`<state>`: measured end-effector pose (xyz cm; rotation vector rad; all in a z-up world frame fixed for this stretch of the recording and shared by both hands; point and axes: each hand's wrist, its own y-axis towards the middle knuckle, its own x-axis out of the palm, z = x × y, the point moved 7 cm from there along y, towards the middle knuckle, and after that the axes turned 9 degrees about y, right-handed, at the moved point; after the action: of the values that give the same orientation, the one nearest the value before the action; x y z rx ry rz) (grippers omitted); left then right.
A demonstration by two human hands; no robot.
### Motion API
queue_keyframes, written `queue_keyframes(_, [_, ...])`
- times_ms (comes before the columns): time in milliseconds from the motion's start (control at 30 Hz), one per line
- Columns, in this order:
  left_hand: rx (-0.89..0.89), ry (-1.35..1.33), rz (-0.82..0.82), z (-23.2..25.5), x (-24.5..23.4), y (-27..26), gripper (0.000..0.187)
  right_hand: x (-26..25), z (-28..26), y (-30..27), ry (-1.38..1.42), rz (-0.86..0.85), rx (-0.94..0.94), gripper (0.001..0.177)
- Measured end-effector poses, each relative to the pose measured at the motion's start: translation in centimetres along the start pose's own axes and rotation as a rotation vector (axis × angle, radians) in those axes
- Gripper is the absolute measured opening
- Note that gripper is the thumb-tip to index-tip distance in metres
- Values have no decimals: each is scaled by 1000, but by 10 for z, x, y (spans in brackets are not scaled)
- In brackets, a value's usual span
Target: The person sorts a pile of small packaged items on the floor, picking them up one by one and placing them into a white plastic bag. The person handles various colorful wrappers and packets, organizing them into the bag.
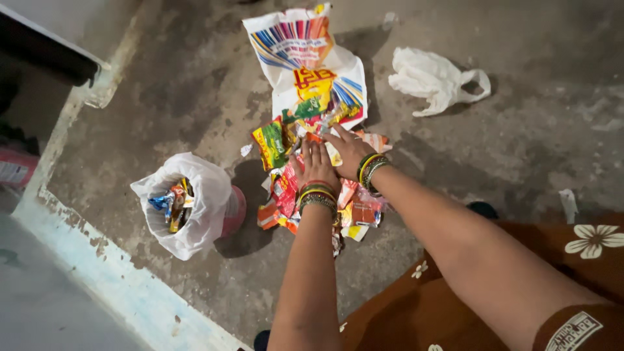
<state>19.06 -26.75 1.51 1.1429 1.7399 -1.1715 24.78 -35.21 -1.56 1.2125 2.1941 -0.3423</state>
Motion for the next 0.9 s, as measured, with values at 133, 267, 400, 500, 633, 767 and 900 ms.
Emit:
queue_keyframes(133, [9,34,-34,15,19,16,68,16,34,-9,78,121,81,77])
queue_keyframes(267, [46,94,-131,29,35,27,66,42,75,-17,194,208,173,66])
queue_keyframes(400, [89,115,-305,47,50,39,76,57,121,-17,136,457,110,52])
queue_keyframes(500, [136,30,-118,69,52,55,60,59,159,-20,158,562,332,58])
queue_keyframes(633, [142,-37,-190,89,59,52,72,59,200,-41,399,631,688,61])
queue_keyframes(767, [140,-72,-269,100,62,53,74,70,223,-44,485,521,792,55])
queue_keyframes(900, [138,-78,-279,105,83,61,70,96,244,-41,546,453,876,57])
